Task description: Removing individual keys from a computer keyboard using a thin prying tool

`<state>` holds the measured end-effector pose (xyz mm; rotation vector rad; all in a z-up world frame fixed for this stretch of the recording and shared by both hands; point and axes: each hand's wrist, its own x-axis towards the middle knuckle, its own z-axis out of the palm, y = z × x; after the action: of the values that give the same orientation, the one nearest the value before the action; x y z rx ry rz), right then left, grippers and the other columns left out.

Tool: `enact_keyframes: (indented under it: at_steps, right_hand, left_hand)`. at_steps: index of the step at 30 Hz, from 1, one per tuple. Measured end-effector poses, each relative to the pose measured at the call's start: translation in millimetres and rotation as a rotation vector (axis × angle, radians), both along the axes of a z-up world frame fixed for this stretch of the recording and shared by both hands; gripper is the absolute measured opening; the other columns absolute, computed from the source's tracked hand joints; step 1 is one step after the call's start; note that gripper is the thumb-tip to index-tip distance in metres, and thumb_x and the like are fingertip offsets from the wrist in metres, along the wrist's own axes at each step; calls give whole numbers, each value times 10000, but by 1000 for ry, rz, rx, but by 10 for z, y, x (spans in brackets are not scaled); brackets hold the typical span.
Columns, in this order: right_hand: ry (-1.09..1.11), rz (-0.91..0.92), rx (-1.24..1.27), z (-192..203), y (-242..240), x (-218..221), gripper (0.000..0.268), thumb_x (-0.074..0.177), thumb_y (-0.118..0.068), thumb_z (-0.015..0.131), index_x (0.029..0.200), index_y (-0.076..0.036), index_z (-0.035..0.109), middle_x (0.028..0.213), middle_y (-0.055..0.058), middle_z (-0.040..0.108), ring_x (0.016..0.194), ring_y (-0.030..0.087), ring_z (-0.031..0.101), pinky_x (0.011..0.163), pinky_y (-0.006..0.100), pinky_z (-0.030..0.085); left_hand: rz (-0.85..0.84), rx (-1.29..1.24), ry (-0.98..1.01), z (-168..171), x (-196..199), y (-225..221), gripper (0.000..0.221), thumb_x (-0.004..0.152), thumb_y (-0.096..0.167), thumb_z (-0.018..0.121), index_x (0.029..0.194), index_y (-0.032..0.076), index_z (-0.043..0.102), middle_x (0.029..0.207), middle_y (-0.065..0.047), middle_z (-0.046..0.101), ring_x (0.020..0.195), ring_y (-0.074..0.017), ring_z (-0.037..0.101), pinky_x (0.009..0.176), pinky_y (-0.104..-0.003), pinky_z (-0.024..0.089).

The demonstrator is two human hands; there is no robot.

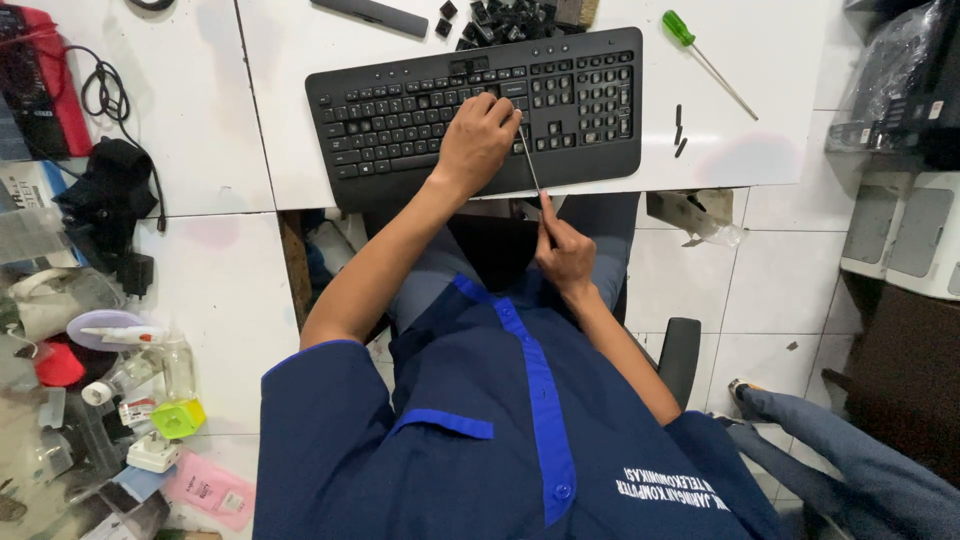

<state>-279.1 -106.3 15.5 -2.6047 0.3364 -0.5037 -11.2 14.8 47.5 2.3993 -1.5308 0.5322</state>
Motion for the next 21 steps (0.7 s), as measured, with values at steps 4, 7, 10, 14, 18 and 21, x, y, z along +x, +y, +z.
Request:
enact_keyframes:
  at_steps: [4,7,10,14,18,21]
  right_hand:
    - [-4,24,-56,-116,3,-10,672,1134,-3,742,1768,-213,661,681,-25,578,527,146,470,504,397,417]
    - [-64,13,-142,-173,17,-3,657,1118,0,741,1746,-186,686,687,-32,584,520,159,469,493,386,388]
    - [-28,6,-64,-142,59,6,698,1107,11,724,1770,-197,655,713,-4,646,534,186,536,506,410,406]
    - [-35,10,-23,-51,8,-37,627,1154,-15,760,1747,-203,684,680,-22,574,540,138,444,520,388,396]
    - [-46,38,83,48,-31,-95,517,1220,-36,764,1718,-163,711,697,-26,527,583,94,376,540,340,375]
    - [-69,32,133,79,-56,-138,486,1209,-40,771,1682,-144,741,716,-12,571,589,125,431,582,368,458]
  left_hand:
    - [28,72,-50,-8,-15,-71,132,966,3,760,944,131,739,951,-58,672,878,-285,631,777,-396,550]
    - [34,111,-54,-6,0,-91,170,960,13,762,887,160,719,869,-36,693,817,-252,647,709,-381,542]
    - [40,162,21,74,38,-40,180,911,22,798,1019,153,739,919,-39,754,857,-265,685,740,-399,576]
    - [76,141,65,184,70,-68,206,987,247,897,1159,178,807,1169,-42,722,1070,-293,662,922,-433,546]
    - [38,151,119,109,102,-108,138,1004,244,924,1104,168,864,1173,-41,790,1159,-308,671,1070,-484,521]
    - [5,148,132,29,138,-134,165,981,212,898,1141,178,880,1092,-49,823,1080,-309,708,1043,-469,546]
